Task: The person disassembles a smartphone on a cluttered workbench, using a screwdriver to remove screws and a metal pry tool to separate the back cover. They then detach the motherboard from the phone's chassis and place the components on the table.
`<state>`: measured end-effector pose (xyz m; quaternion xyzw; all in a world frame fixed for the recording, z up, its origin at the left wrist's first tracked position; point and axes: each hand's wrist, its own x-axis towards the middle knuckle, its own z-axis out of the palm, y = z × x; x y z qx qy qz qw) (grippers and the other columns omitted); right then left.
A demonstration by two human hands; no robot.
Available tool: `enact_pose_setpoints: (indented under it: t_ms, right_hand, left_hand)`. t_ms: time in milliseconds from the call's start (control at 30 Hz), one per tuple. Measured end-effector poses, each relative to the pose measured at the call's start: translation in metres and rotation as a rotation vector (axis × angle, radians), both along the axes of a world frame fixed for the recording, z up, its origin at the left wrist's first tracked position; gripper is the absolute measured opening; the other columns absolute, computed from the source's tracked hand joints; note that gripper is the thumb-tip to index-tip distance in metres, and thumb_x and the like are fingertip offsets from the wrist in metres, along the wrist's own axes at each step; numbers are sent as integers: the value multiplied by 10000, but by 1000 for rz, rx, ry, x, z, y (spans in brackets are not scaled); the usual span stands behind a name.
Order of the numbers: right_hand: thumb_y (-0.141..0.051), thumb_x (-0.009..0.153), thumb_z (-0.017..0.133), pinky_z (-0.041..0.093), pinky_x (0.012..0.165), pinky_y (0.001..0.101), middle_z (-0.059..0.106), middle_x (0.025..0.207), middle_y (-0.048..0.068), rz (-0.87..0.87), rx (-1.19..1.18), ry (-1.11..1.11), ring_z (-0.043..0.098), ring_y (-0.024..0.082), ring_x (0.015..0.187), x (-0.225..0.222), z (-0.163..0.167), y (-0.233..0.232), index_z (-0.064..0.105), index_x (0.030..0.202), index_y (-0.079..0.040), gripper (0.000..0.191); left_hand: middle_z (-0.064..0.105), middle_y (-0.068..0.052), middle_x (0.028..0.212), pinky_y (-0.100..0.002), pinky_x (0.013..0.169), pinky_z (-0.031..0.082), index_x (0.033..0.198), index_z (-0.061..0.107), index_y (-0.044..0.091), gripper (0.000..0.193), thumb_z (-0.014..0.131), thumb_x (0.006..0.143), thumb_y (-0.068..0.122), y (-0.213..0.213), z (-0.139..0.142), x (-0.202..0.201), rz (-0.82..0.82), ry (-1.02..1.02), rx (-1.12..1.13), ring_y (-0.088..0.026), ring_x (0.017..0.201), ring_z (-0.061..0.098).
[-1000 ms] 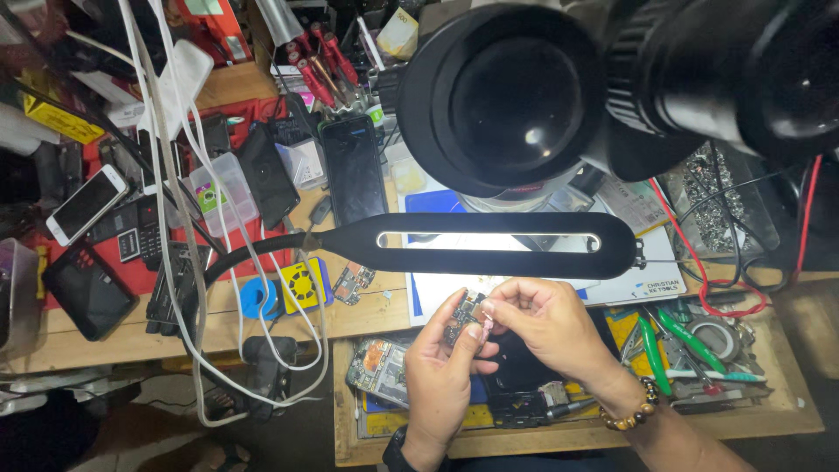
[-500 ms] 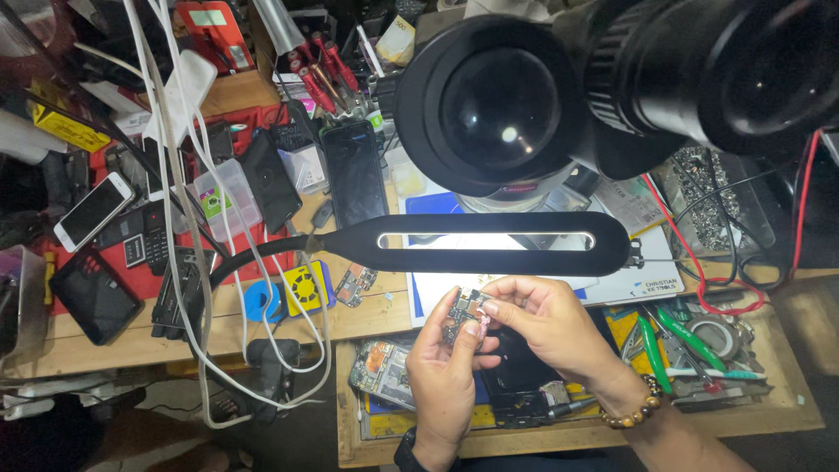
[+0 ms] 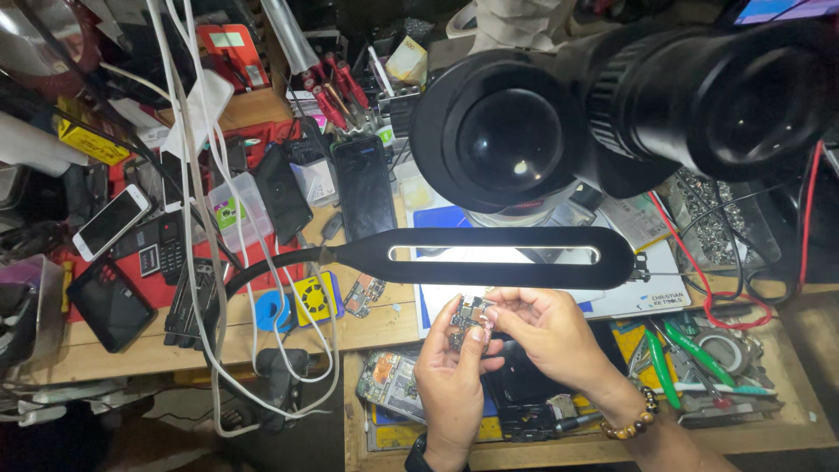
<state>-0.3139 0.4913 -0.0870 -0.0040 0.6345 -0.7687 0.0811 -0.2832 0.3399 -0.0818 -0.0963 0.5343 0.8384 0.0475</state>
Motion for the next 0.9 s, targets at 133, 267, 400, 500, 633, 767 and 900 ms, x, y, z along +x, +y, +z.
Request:
enact_pose_setpoints:
  t_ms: [133,267,400,500,633,767,900]
  right_hand:
    - [-63,937,657,581,850,273,776,1058,122,30,42,-46,725,136,939,1,6,2,698,1210,74,308]
    - [-69,938,647,582,871,271,783,1066,125,27,51,-30,734,135,951,0,10,2,698,1215,76,316]
    - [-70,937,650,580,860,269,785,1058,125,8,57,-51,731,133,941,-1,11,1,703,1212,82,319]
    - [-70,938,652,579,850,266,783,1050,125,3,71,-47,726,129,934,-1,11,2,706,1213,82,319]
    - [-71,935,653,584,841,265,786,1041,125,3,88,-60,730,129,926,-2,10,2,708,1213,79,321]
    - [-73,936,652,585,836,267,784,1042,124,1,81,-65,732,129,921,-2,8,3,704,1212,80,320]
    - [-100,940,656,578,805,249,795,994,97,-22,112,-79,722,108,886,-3,6,3,723,1201,73,320]
  left_hand:
    - [746,-117,1047,-264,644,633,1440,518,5,514,634,945,78,0,-1,-1,16,12,-16,-144,807,743]
    - [748,-119,1051,-264,660,631,1442,519,3,515,636,946,77,1,-2,-2,17,12,-14,-145,810,743]
    - [751,-117,1048,-265,669,633,1440,519,8,517,637,942,80,1,-2,-2,19,7,-11,-149,820,751]
    - [751,-112,1050,-263,670,630,1438,521,13,516,640,942,88,1,-3,-3,20,3,-20,-151,826,754]
    - [753,-114,1059,-263,677,629,1438,523,11,515,645,943,88,2,-4,-3,20,6,-3,-150,834,752]
    - [752,-108,1064,-265,672,629,1434,522,13,515,642,939,88,2,-4,-3,21,8,-18,-151,838,757]
    - [759,-113,1068,-264,673,633,1430,519,16,514,639,935,83,3,-5,-4,20,2,-28,-154,840,766]
